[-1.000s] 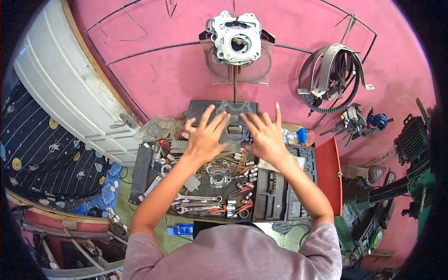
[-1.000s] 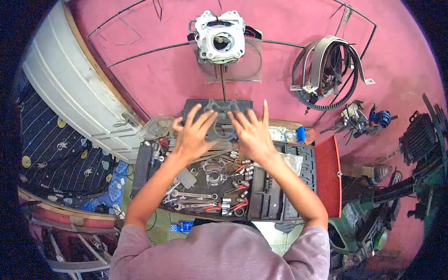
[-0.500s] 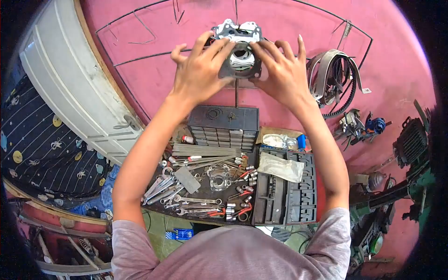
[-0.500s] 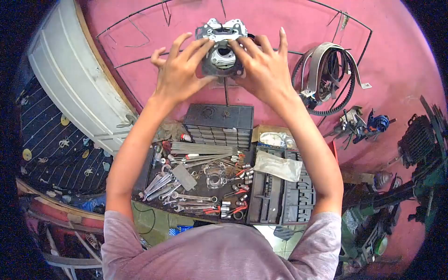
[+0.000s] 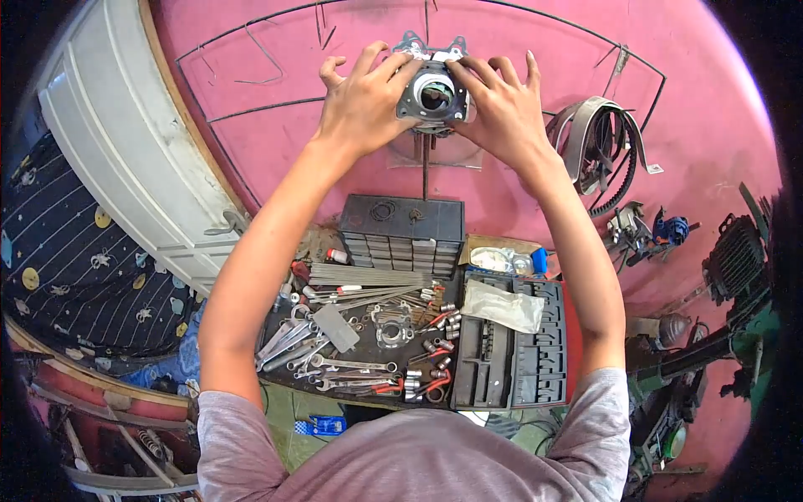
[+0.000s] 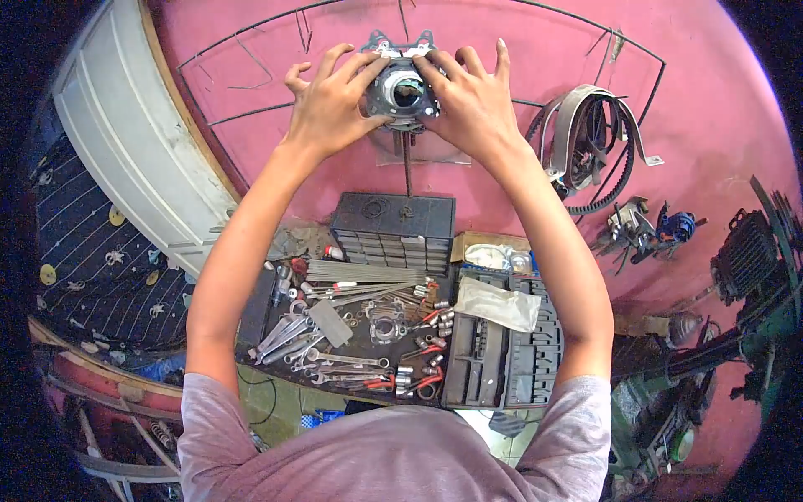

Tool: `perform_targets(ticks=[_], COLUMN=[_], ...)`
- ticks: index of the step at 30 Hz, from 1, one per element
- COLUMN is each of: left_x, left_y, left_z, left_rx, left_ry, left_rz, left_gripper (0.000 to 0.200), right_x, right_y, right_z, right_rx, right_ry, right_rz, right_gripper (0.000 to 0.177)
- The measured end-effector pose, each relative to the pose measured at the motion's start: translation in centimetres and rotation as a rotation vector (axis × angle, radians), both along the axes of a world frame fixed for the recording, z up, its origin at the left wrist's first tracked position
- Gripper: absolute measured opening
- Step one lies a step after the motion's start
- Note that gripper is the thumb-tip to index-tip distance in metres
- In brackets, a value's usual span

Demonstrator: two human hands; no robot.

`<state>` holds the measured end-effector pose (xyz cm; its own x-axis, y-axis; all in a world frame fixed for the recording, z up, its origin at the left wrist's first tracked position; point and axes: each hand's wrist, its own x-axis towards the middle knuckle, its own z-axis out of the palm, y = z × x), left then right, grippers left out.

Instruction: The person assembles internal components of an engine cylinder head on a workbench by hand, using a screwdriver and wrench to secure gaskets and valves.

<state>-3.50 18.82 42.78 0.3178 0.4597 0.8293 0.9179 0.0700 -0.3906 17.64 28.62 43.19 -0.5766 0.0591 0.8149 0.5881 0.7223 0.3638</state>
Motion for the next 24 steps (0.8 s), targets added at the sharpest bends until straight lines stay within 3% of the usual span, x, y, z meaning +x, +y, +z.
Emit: perform_targets(ticks=[4, 24], left_x=[-0.1, -0.3], left_y=[0.1, 1.5], left_z=[-0.3, -1.2], left_rx=[-0.042, -0.100], left_ry=[-0.033, -0.034], left_rz=[0.018, 0.027], left_gripper=[0.081, 0.078], right_x=[-0.3, -0.8], right_y=[0.3, 2.0], right_z=[-0.5, -1.8], right_rx=[-0.017, -0.033], right_ry=[0.002, -0.020], right_rz=[0.002, -0.013], right_gripper=[0.082, 0.084])
